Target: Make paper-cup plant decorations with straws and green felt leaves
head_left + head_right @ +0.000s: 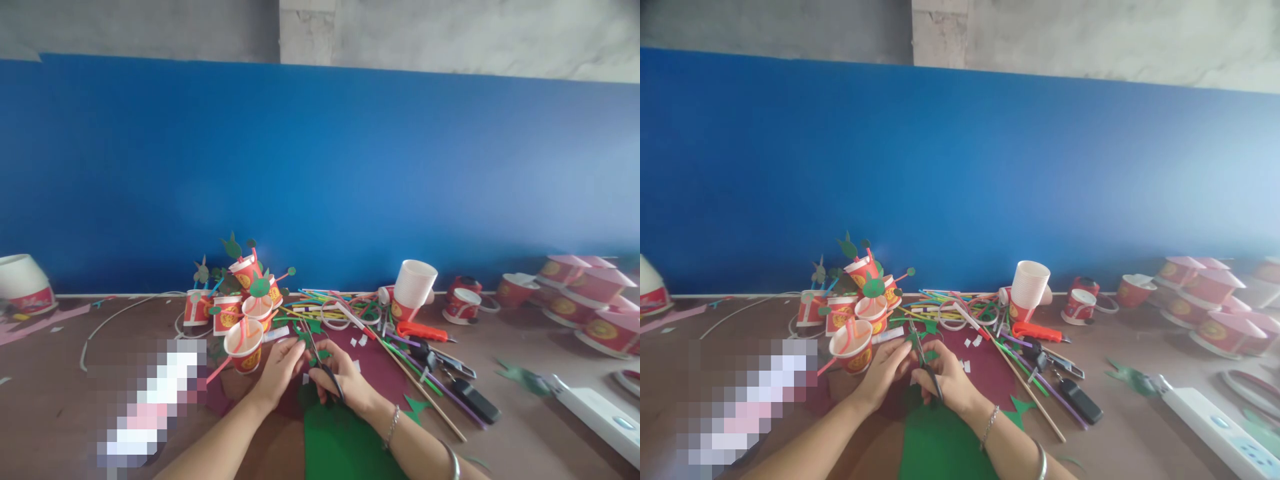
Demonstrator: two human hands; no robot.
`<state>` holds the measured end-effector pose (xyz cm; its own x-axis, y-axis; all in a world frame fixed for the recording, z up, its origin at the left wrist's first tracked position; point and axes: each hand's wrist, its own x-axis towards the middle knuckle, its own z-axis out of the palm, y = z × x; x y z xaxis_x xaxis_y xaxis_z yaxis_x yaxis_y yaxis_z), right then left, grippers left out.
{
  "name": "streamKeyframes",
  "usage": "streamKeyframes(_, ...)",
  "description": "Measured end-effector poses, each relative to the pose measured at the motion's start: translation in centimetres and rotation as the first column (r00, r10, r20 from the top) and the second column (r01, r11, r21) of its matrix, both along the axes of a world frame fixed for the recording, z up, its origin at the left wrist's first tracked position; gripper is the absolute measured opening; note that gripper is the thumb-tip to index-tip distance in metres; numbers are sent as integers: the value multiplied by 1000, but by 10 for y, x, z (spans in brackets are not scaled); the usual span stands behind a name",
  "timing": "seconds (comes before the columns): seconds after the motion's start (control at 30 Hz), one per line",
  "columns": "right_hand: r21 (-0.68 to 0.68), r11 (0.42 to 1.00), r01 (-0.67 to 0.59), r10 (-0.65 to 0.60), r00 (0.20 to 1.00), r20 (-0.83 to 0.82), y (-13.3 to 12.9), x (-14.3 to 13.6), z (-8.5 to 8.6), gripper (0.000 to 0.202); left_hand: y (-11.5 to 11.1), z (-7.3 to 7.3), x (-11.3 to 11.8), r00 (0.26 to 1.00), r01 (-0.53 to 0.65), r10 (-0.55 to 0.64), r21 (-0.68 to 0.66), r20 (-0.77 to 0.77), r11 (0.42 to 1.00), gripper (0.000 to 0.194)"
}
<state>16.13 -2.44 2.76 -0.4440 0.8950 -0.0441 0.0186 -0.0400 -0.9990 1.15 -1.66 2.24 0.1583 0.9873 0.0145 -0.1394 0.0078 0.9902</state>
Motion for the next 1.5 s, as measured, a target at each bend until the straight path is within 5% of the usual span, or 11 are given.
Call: streamKeyframes(1.5, 8, 1000, 16, -15, 999, -35, 0, -1, -2, 45, -1, 2, 0, 999, 23, -23, -12, 25, 1000, 44)
